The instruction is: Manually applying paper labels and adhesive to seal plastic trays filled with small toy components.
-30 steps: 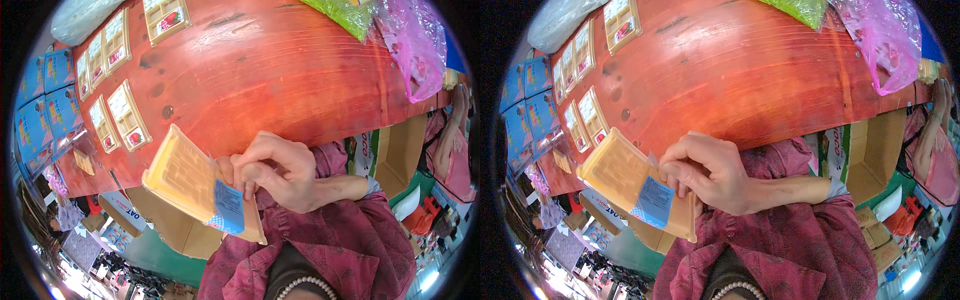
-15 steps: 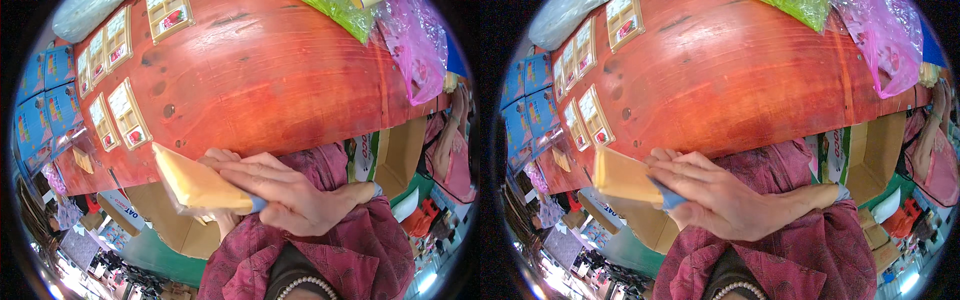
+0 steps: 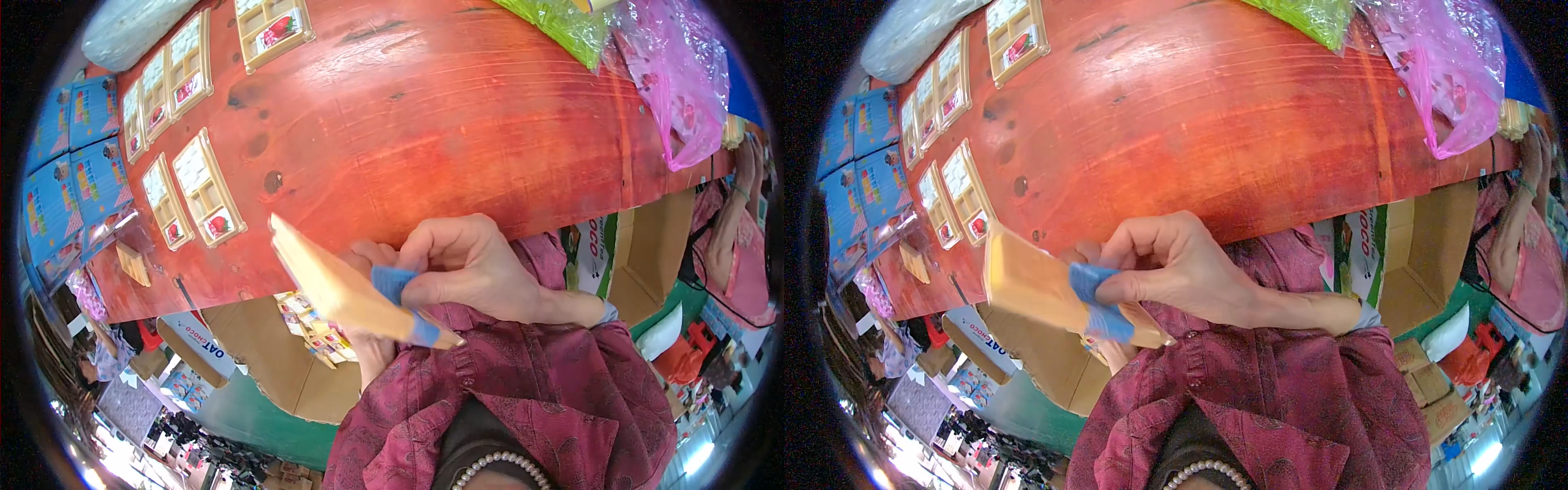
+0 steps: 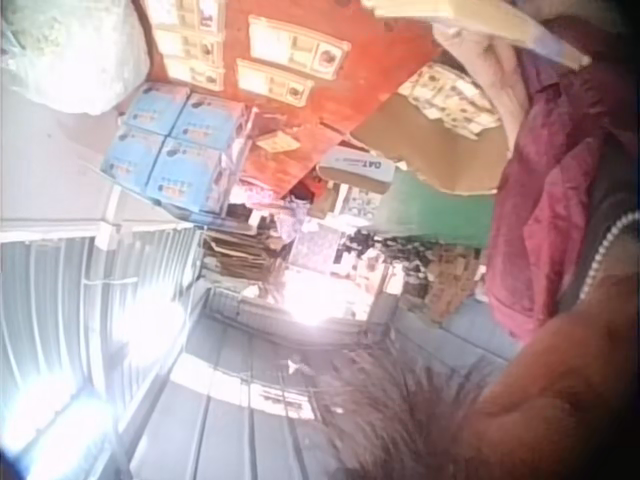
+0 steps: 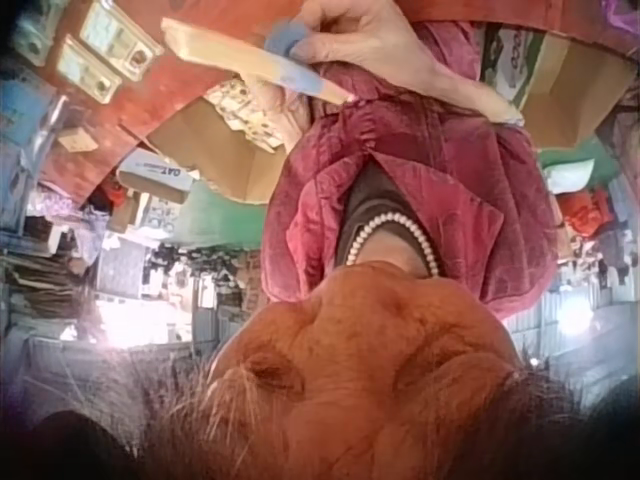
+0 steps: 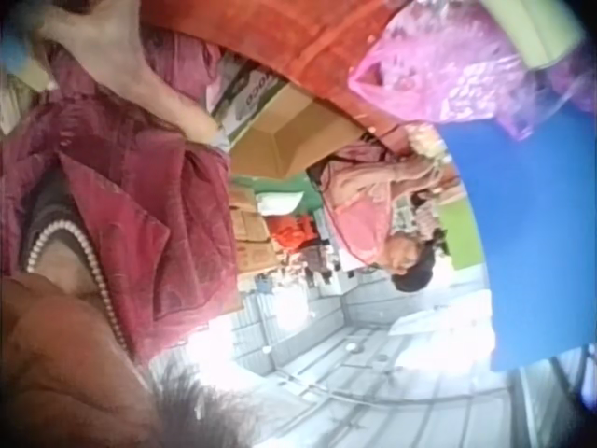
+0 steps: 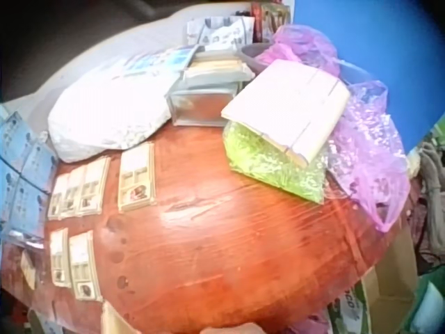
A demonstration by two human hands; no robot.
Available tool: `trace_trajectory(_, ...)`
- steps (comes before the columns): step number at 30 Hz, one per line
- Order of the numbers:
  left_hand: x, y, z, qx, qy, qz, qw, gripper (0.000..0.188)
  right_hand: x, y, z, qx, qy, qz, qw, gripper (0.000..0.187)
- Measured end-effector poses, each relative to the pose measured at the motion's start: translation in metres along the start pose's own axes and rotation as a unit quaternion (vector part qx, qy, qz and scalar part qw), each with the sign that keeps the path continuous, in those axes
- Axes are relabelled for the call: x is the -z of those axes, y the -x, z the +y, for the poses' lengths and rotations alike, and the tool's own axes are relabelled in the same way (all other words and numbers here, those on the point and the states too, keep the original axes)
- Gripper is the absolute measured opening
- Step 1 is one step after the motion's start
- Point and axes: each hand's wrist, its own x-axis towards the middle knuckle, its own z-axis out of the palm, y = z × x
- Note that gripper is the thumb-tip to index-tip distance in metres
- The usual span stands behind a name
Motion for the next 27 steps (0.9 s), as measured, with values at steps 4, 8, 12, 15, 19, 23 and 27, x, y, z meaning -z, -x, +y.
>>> trace_trajectory(4,0.003,-0.008,0.006,-0.032,0.167,-0.157,0.973,0.026,-0.002,0.003,0.003,-0.004,-0.033,-0.029,0.999,0.011)
trace_trajectory(8,0.019,-0.020,-0.007,-0.043,0.230,-0.234,0.944,0.024,-0.001,0.006,0.000,-0.029,-0.006,-0.041,0.999,0.011)
trace_trajectory(12,0.027,-0.034,-0.007,-0.034,0.248,-0.344,0.905,0.023,-0.013,0.012,0.010,0.024,-0.003,-0.013,1.000,0.010)
trace_trajectory(15,0.026,-0.034,-0.012,-0.022,0.280,-0.361,0.889,0.024,-0.015,0.013,0.007,0.044,0.016,0.006,0.999,0.010)
trace_trajectory(19,0.025,-0.033,-0.010,-0.032,0.245,-0.313,0.917,0.030,-0.013,0.014,-0.003,0.006,0.075,0.001,0.997,0.013)
trace_trajectory(23,0.009,-0.021,0.003,-0.027,0.198,-0.249,0.948,0.036,-0.010,0.009,-0.002,0.019,0.160,0.011,0.987,0.015)
trace_trajectory(27,0.007,-0.018,-0.003,-0.023,0.163,-0.160,0.973,0.033,0.000,0.011,-0.001,0.076,0.217,0.045,0.972,0.014)
